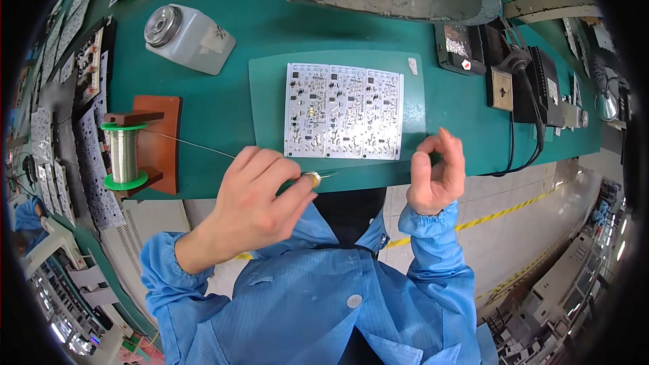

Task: Soldering electronic components onto a printed circuit board at a manual assembly station.

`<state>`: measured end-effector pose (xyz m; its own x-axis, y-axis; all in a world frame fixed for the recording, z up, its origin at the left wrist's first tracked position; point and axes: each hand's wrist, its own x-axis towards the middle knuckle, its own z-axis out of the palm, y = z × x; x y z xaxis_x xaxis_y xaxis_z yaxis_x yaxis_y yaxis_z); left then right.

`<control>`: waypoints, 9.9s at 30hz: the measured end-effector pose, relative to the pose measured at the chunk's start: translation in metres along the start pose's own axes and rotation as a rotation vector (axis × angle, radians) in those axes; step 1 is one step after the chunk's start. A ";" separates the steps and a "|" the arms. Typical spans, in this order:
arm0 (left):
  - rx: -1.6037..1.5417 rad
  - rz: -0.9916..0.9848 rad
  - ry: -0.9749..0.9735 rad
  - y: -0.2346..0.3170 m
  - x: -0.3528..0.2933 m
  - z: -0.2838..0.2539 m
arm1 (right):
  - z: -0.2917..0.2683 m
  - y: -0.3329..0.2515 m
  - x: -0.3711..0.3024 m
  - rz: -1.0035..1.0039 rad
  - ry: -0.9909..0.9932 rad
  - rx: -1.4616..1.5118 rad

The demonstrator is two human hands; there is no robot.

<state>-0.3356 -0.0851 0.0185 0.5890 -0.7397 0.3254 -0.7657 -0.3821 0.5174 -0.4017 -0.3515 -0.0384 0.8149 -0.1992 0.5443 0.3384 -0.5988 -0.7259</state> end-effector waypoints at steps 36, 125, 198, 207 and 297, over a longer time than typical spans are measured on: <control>-0.395 -0.399 0.308 0.012 -0.024 0.021 | 0.018 -0.029 0.037 -0.040 -0.315 -0.442; -0.281 -0.322 0.422 -0.017 -0.006 0.031 | -0.024 -0.005 0.001 0.126 0.139 0.090; -0.287 -0.214 0.432 -0.020 -0.008 0.033 | 0.008 -0.011 0.004 0.081 -0.158 0.092; -0.303 -0.208 0.443 -0.021 -0.011 0.037 | 0.010 -0.008 0.007 0.030 -0.142 0.093; -0.123 -0.407 0.323 -0.026 0.031 0.009 | 0.001 -0.021 -0.034 -0.043 -0.148 0.093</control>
<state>-0.3001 -0.1032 0.0082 0.8963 -0.3298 0.2964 -0.4345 -0.5200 0.7354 -0.4364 -0.3315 -0.0422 0.8567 -0.0545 0.5130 0.4111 -0.5286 -0.7427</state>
